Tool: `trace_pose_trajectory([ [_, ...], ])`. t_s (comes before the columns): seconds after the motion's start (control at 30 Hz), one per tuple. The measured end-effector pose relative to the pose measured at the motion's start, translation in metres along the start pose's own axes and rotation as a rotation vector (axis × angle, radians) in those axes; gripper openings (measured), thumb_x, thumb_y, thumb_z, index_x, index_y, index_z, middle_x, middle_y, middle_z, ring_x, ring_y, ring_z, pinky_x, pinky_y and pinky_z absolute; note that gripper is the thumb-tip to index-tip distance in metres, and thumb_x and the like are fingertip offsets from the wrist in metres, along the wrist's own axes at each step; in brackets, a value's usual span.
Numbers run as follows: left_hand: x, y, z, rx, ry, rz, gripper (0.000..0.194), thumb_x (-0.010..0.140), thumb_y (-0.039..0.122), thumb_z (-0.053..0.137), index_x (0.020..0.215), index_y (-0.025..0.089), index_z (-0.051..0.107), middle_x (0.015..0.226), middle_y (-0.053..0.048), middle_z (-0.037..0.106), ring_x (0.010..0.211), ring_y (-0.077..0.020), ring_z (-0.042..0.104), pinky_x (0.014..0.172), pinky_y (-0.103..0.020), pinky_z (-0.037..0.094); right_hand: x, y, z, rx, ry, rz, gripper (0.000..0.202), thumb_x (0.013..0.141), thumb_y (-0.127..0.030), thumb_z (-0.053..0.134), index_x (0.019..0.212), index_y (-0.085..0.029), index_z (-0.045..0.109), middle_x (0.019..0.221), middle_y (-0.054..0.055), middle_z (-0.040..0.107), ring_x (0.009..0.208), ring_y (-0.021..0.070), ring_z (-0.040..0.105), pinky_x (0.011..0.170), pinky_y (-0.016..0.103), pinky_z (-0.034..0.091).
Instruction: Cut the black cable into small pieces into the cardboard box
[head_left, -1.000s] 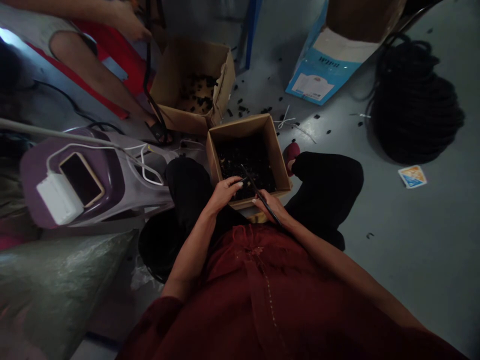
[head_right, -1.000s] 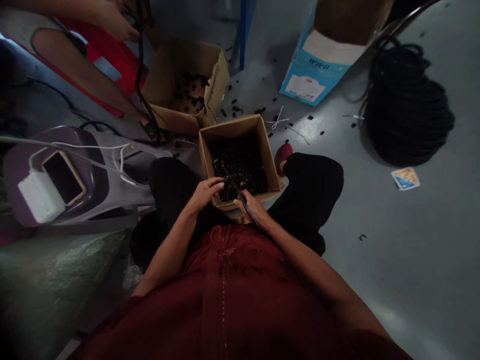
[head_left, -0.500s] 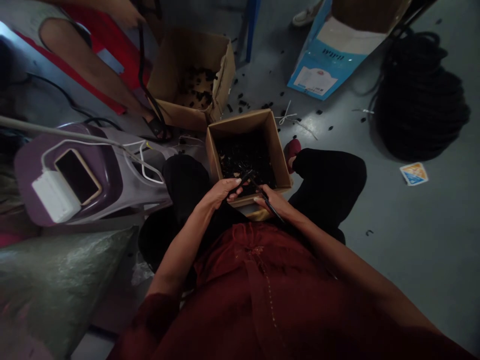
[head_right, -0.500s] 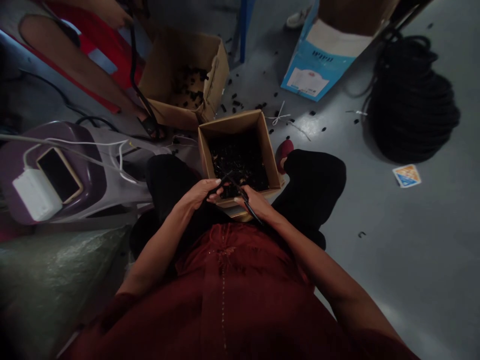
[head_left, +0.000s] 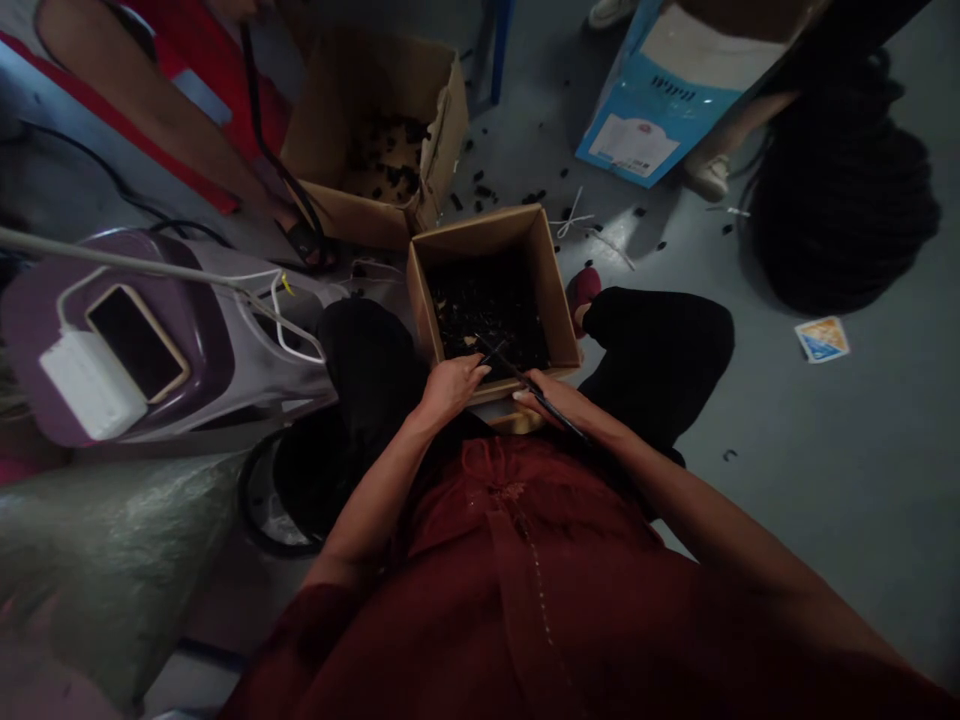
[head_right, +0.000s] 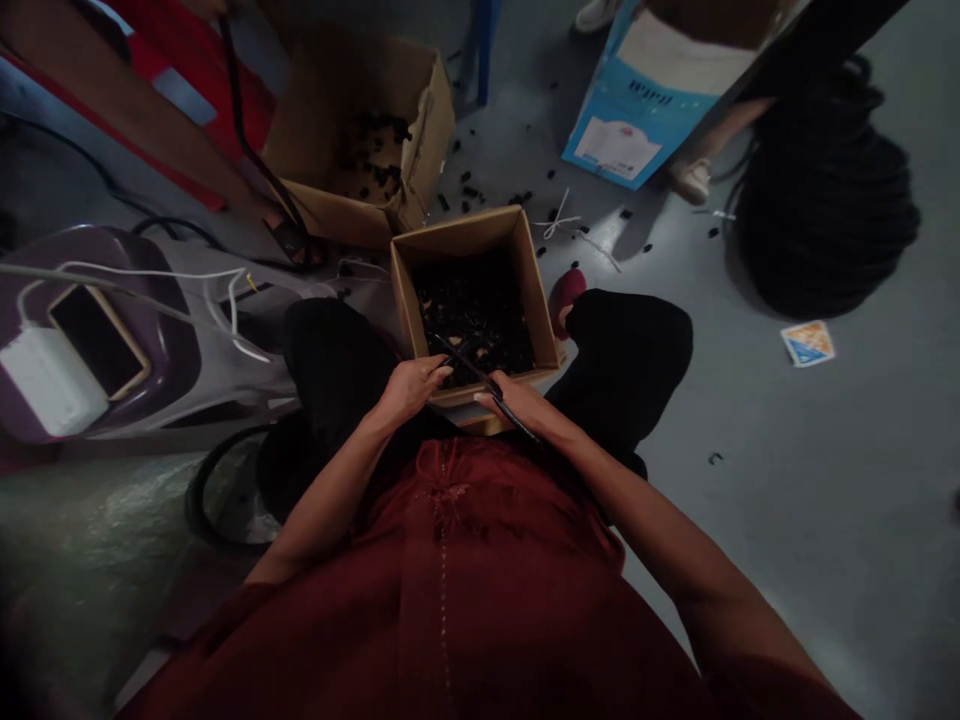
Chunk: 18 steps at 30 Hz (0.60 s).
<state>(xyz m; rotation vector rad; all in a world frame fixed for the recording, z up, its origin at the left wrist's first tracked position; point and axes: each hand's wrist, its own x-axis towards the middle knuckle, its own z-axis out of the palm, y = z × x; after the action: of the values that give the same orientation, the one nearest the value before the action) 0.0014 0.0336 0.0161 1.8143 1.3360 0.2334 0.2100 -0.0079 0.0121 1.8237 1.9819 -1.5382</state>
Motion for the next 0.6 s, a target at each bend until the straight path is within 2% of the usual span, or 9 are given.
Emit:
trace_pose_trajectory([
  [0.37, 0.004, -0.011, 0.011, -0.055, -0.011, -0.014, 0.031, 0.087, 0.034, 0.039, 0.072, 0.015, 0.059, 0.060, 0.000, 0.052, 0.055, -0.0101, 0.042, 0.053, -0.021, 0.025, 0.004, 0.006, 0.015, -0.054, 0.060, 0.036, 0.028, 0.084, -0.048, 0.043, 0.094, -0.022, 0.051, 0.075, 0.004, 0.061, 0.066, 0.0182, 0.054, 0.055, 0.024, 0.032],
  [0.6, 0.012, -0.018, 0.016, -0.220, -0.033, -0.116, 0.031, 0.084, 0.034, 0.040, 0.066, 0.015, 0.056, 0.058, 0.001, 0.052, 0.053, -0.0087, 0.042, 0.053, -0.021, 0.027, 0.011, 0.011, 0.019, -0.088, 0.092, 0.020, 0.024, 0.084, -0.045, 0.043, 0.085, -0.022, 0.050, 0.070, 0.003, 0.060, 0.064, 0.0172, 0.054, 0.055, 0.024, 0.030],
])
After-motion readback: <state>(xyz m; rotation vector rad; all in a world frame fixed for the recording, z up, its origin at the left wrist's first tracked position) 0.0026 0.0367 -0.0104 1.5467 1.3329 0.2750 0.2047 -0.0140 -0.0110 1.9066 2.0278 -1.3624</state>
